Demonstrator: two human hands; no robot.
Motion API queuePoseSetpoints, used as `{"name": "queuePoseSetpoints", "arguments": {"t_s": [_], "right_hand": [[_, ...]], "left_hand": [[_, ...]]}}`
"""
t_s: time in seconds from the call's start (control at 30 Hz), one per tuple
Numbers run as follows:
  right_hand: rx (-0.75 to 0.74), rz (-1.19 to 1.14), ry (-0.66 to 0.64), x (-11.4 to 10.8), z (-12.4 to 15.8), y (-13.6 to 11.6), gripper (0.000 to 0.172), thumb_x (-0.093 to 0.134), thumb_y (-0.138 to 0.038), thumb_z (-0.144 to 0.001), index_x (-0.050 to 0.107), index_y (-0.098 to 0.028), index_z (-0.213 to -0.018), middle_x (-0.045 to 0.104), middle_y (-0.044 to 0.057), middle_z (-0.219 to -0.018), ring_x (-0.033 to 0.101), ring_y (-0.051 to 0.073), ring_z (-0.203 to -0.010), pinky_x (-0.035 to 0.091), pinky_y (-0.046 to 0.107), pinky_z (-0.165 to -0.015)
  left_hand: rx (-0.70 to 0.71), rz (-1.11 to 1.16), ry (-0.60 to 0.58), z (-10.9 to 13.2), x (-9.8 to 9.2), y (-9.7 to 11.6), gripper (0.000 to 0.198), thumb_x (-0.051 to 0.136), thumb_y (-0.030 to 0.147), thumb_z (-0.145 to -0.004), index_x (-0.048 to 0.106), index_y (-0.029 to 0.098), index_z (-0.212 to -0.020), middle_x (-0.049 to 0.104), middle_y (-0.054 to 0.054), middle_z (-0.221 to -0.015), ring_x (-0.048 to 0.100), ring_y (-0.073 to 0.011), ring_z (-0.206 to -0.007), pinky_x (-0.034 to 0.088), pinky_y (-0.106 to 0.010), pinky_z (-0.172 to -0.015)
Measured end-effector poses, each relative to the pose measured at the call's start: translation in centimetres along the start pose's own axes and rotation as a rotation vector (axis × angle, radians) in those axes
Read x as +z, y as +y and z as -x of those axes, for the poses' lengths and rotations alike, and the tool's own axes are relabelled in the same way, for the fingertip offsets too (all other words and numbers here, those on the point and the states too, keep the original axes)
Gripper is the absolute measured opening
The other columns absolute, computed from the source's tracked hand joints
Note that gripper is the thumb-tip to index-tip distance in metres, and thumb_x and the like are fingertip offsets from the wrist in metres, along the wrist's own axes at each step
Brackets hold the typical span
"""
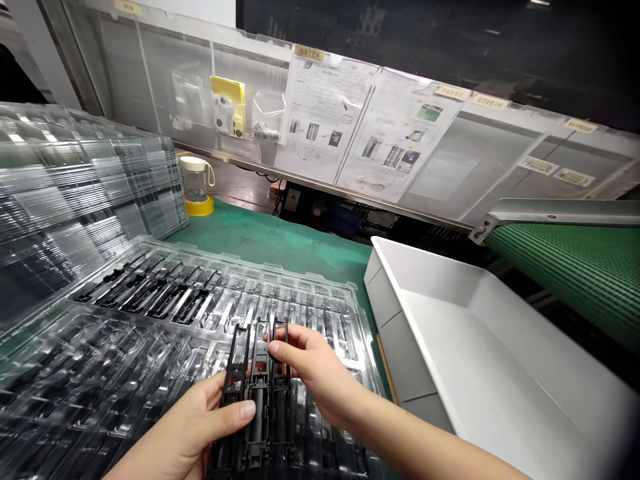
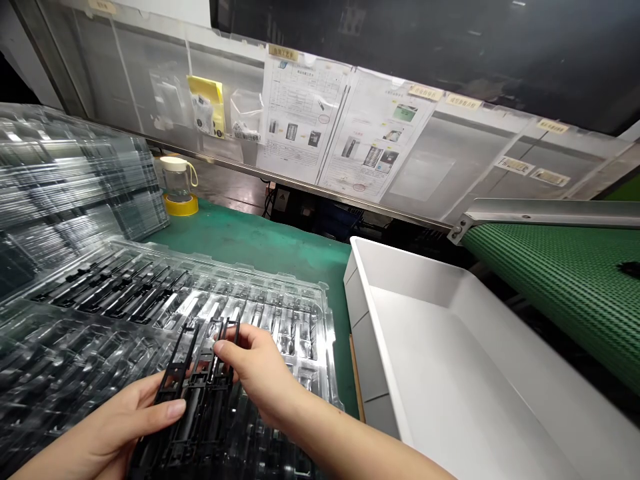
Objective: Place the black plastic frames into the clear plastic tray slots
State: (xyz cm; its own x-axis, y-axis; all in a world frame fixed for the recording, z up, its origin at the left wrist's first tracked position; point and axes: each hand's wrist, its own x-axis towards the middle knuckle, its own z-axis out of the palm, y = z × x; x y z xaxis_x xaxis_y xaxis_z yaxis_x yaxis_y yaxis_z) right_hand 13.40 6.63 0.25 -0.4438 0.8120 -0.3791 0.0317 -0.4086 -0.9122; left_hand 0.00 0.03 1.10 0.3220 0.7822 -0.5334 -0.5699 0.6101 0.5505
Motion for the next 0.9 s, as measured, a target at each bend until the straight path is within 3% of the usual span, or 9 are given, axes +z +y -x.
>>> {"name": "queuePoseSetpoints", "arguments": {"t_s": [0.37,0.57,0.8,0.9], "right_hand": [[-0.041,0.014,-0.009,0.1,0.3,-0.3,0.010,0.053,-0.023,-0.067,0.052,-0.015,-0.073,0.050,-0.002,-0.067,0.043,0.009,-0.059,0.033,0.022,-0.056],[-0.151,0.029,-0.070,0.3,0.9,-0.7,0.007,0.051,-0.019,-0.068,0.052,-0.015,-0.074,0.052,-0.001,-0.070,0.047,0.011,-0.068,0.035,0.023,-0.064],[-0.268,0.256,-0.101,0.5,1.9,-0.9,0.009,0.050,-0.024,-0.071,0.052,-0.017,-0.076,0.049,0.000,-0.072,0.047,0.014,-0.072,0.037,0.025,-0.063],[-0.435,0.423,-0.120,0.3,2.4,-1.0,0.018,0.048,-0.035,-0.073,0.051,-0.017,-0.071,0.045,0.000,-0.071,0.043,0.013,-0.068,0.035,0.025,-0.062]], "left_hand": [[0.002,-0.001,-0.058,-0.2,-0.7,-0.3,0.034,0.056,0.012,-0.067,0.053,0.021,-0.100,0.056,-0.003,-0.101,0.046,-0.0202,-0.097,0.041,-0.028,-0.078],[0.054,-0.137,0.053,-0.3,-1.1,-0.8,0.040,0.063,0.020,-0.062,0.052,0.022,-0.101,0.055,-0.004,-0.101,0.048,-0.0224,-0.092,0.041,-0.030,-0.075],[0.194,-0.456,0.117,-1.0,-1.7,-1.2,0.038,0.069,0.028,-0.053,0.058,0.018,-0.088,0.062,-0.005,-0.081,0.053,-0.0254,-0.082,0.037,-0.036,-0.078],[0.191,-0.528,0.090,-0.7,-1.4,-0.8,0.036,0.068,0.030,-0.053,0.060,0.019,-0.086,0.063,-0.004,-0.075,0.053,-0.0256,-0.078,0.038,-0.036,-0.074]]}}
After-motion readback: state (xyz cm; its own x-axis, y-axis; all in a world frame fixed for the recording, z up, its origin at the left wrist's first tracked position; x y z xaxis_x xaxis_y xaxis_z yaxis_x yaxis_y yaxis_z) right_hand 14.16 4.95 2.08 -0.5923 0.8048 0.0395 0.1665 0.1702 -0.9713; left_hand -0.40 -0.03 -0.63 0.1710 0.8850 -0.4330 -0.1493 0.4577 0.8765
